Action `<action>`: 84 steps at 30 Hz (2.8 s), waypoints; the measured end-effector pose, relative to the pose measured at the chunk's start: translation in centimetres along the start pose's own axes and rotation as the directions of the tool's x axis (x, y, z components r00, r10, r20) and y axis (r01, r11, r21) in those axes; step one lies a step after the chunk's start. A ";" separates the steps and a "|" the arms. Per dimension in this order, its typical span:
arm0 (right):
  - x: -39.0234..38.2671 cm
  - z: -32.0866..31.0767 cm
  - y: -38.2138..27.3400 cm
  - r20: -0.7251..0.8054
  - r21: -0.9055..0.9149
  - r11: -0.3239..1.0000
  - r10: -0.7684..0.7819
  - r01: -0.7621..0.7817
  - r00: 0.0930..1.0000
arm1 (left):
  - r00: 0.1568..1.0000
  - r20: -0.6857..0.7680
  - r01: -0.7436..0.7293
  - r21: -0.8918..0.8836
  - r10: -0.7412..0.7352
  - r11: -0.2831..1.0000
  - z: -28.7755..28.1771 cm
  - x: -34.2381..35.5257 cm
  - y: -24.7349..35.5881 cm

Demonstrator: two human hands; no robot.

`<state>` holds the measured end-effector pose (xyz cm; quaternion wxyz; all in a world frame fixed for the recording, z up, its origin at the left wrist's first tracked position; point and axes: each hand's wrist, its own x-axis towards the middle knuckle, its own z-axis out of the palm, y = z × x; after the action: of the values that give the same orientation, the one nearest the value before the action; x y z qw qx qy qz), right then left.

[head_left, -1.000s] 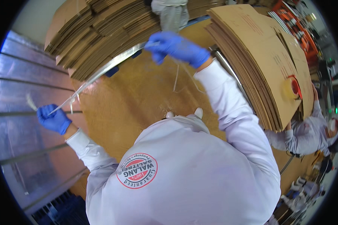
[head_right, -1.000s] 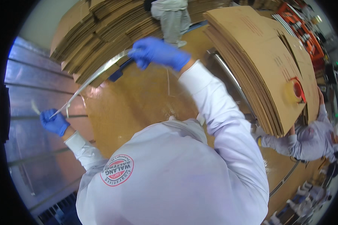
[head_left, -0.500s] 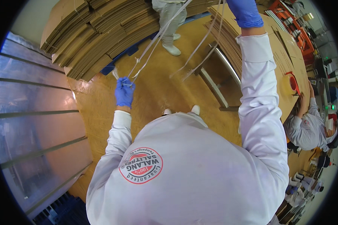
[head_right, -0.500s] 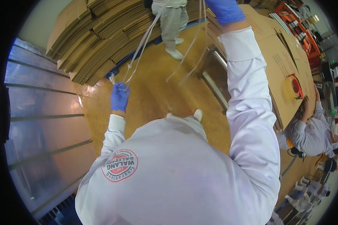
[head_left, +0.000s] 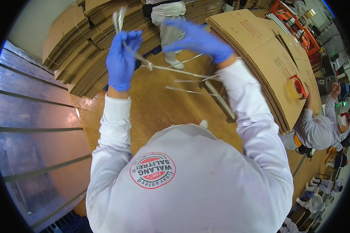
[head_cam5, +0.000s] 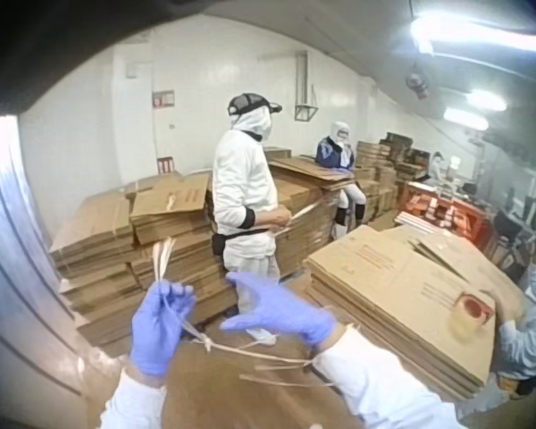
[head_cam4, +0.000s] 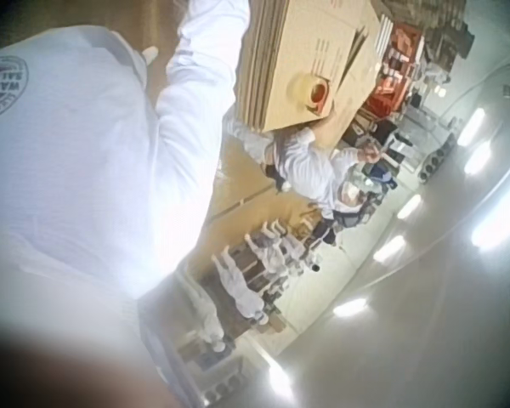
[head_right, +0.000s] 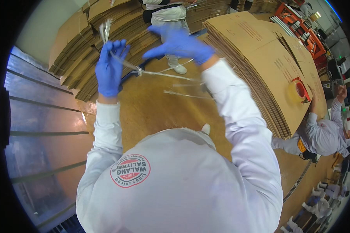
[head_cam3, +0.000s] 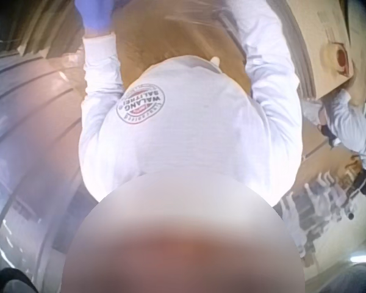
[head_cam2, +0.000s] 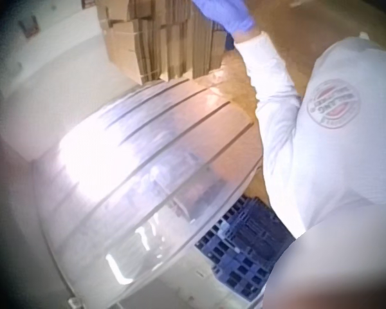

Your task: The person tapes cardboard boxes on a conveyor using a handheld tape dispenser. They repeatedly pull tape, apply it to box seams, and move the sealed boxes along the line. Other workers in protective gear assist nearby.

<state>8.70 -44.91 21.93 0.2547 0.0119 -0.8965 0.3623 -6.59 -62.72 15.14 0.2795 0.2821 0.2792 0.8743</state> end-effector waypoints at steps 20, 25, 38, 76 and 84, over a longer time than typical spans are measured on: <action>5.2 -6.6 -0.2 -0.343 0.594 0.803 0.207 0.041 0.916 | 0.747 -0.602 0.070 -0.352 -0.283 0.933 -17.9 -10.8 -6.8; 7.3 -6.7 -2.3 -0.473 0.284 0.959 0.127 0.014 0.872 | 0.669 -0.586 0.223 -0.429 -0.458 0.875 -17.3 -13.5 -11.1; 5.1 -9.5 -5.6 -0.586 0.336 0.942 0.192 0.020 0.788 | 0.599 -0.671 0.445 -0.174 -0.437 0.878 -23.8 -11.0 -7.2; -16.7 -2.2 -1.4 -0.647 0.217 0.927 0.372 -0.306 0.666 | 0.778 0.434 0.217 0.491 -0.453 0.844 13.3 4.6 -6.3; -12.3 1.6 -3.8 0.122 0.741 0.509 0.541 -0.439 0.832 | 0.791 0.382 0.389 0.288 -0.478 0.875 14.1 2.3 -6.4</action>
<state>19.45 -50.70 17.70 0.1695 -0.1622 -0.6164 0.7516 3.14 -52.11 21.45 0.5000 0.4268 0.3497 0.6675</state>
